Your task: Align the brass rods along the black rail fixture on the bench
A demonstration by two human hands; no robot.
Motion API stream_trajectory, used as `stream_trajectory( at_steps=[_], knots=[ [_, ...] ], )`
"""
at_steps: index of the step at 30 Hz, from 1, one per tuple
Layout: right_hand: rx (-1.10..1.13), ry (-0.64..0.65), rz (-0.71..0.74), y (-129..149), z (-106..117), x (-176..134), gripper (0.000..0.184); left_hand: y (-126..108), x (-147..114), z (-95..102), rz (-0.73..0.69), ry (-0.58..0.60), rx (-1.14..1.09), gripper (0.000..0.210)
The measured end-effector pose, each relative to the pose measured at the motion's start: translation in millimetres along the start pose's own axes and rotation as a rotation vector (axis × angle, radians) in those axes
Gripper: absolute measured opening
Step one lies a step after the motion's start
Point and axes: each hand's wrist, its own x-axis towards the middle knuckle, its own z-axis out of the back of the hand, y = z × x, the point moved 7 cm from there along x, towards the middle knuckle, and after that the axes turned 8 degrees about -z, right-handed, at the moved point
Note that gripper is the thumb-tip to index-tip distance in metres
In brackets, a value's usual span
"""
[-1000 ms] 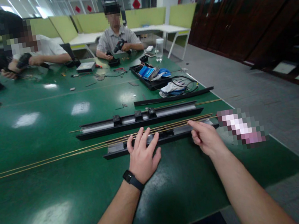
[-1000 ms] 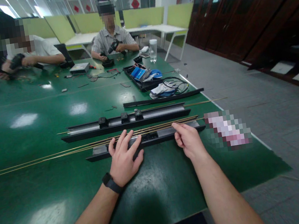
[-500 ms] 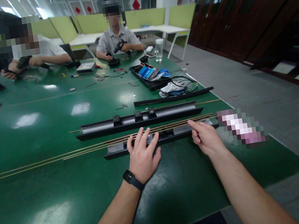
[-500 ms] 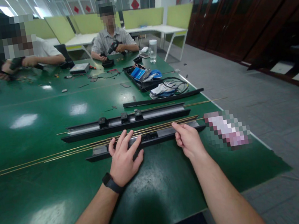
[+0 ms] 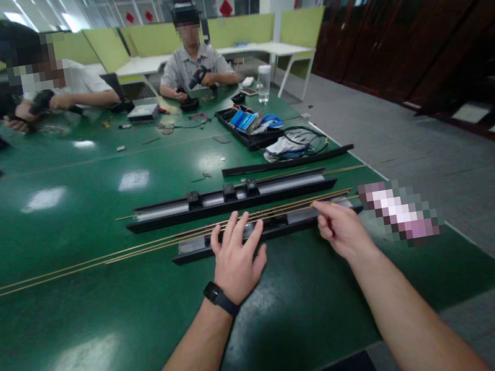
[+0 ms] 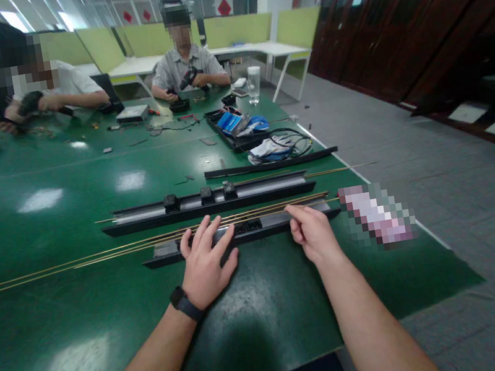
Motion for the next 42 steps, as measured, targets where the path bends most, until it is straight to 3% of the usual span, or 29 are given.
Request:
stream_trajectory(
  at_steps=[24, 34, 42],
  knots=[
    [-0.046, -0.036, 0.006, -0.2, -2.3, -0.5, 0.043, -0.5, 0.0, 0.5, -0.003, -0.011, 0.0, 0.046],
    [-0.009, 0.013, 0.009, -0.5, -1.0, 0.7, 0.035, 0.1, 0.1, -0.8, -0.002, 0.002, 0.006, 0.047],
    [-0.012, -0.006, 0.012, -4.5, 0.5, 3.7, 0.044, -0.7, 0.4, 1.1, -0.002, -0.012, 0.005, 0.046]
  ],
)
